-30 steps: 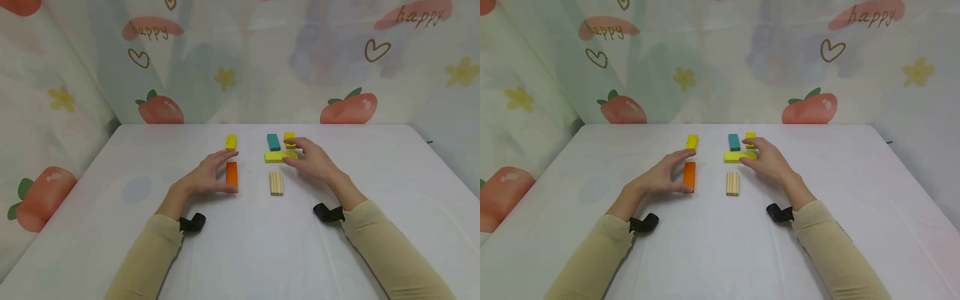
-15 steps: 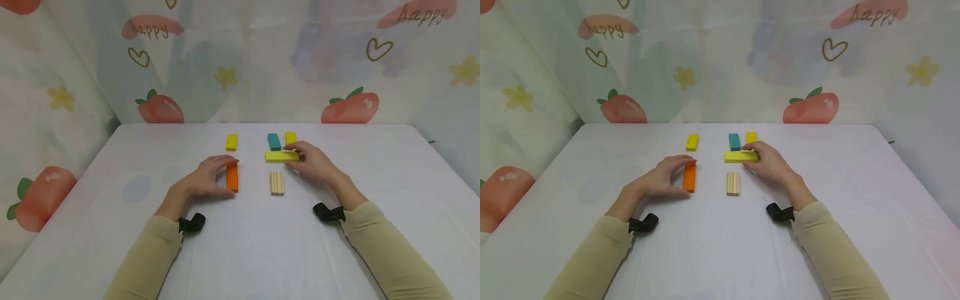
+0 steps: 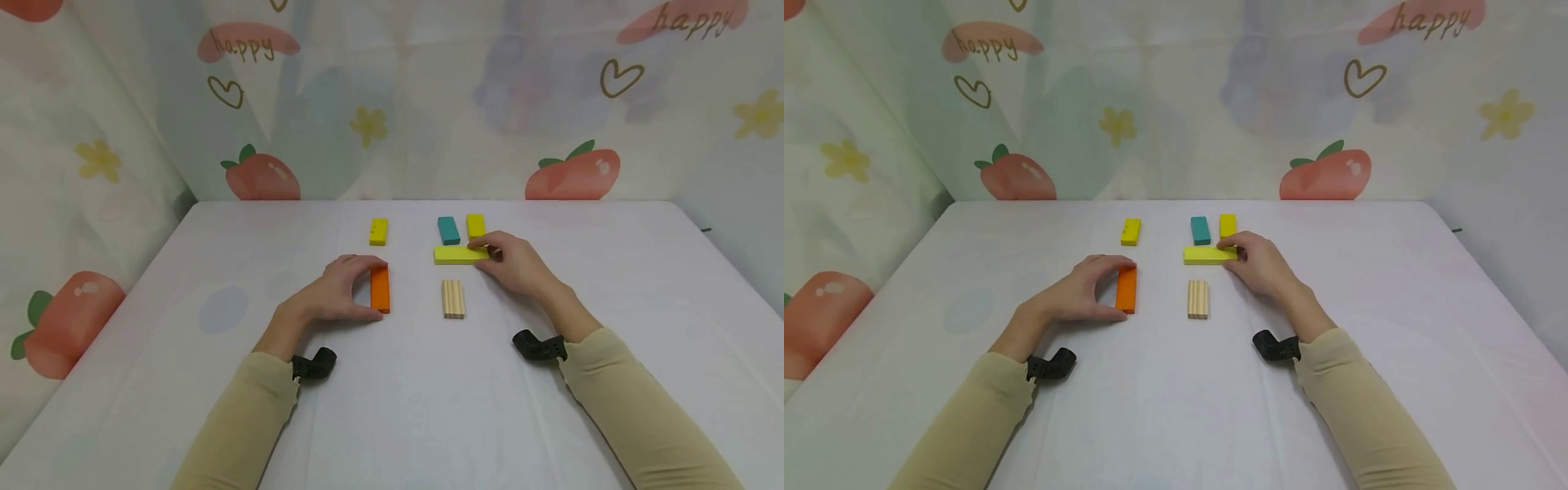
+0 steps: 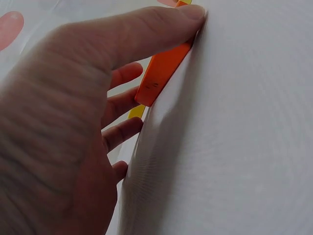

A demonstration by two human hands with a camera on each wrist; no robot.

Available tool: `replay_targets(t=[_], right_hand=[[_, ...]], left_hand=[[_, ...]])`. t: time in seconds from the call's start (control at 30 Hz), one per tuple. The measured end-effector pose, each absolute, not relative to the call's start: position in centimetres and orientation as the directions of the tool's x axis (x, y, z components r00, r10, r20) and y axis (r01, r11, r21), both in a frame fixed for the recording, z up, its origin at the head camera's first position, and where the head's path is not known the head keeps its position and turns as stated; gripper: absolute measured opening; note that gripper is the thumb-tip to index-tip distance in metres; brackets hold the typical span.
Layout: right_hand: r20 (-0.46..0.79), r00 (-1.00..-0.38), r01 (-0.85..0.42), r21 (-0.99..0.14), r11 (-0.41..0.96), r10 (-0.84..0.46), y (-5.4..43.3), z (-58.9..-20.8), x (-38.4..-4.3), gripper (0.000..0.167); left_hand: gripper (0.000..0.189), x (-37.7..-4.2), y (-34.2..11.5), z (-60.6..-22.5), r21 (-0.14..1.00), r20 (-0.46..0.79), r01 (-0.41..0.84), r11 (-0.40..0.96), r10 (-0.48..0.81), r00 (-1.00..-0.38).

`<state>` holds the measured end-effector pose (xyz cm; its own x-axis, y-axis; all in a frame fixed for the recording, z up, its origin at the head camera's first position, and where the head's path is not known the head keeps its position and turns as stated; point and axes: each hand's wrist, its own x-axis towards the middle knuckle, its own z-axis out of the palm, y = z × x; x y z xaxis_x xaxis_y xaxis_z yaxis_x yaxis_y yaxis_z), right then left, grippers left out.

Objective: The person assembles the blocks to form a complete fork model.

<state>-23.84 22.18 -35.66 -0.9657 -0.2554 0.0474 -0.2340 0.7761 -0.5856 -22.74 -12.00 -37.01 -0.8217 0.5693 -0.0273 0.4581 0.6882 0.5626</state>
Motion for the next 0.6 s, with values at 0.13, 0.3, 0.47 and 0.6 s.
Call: replay_targets(t=[0.13, 0.3, 0.47, 0.6], right_hand=[[0.048, -0.967, -0.23, -0.585, 0.777, -0.25, 22.2, -35.68, -23.89, 0.035], [0.077, -0.966, -0.243, -0.588, 0.772, -0.246, 22.44, -35.73, -23.91, 0.034], [0.077, -0.968, -0.237, -0.598, 0.766, -0.239, 22.4, -35.73, -23.91, 0.035], [0.081, -0.969, -0.234, -0.602, 0.763, -0.233, 22.2, -35.8, -23.99, 0.035]], left_hand=[[0.077, -22.72, -12.05, -37.04, 0.578, -0.025, 0.448, 0.683, 0.563, -0.826], [0.075, -22.84, -11.93, -37.04, 0.591, -0.017, 0.447, 0.671, 0.564, -0.825], [0.074, -22.84, -11.92, -36.99, 0.596, -0.017, 0.445, 0.669, 0.564, -0.826], [0.074, -22.71, -11.96, -36.83, 0.6, -0.021, 0.437, 0.67, 0.56, -0.828]])
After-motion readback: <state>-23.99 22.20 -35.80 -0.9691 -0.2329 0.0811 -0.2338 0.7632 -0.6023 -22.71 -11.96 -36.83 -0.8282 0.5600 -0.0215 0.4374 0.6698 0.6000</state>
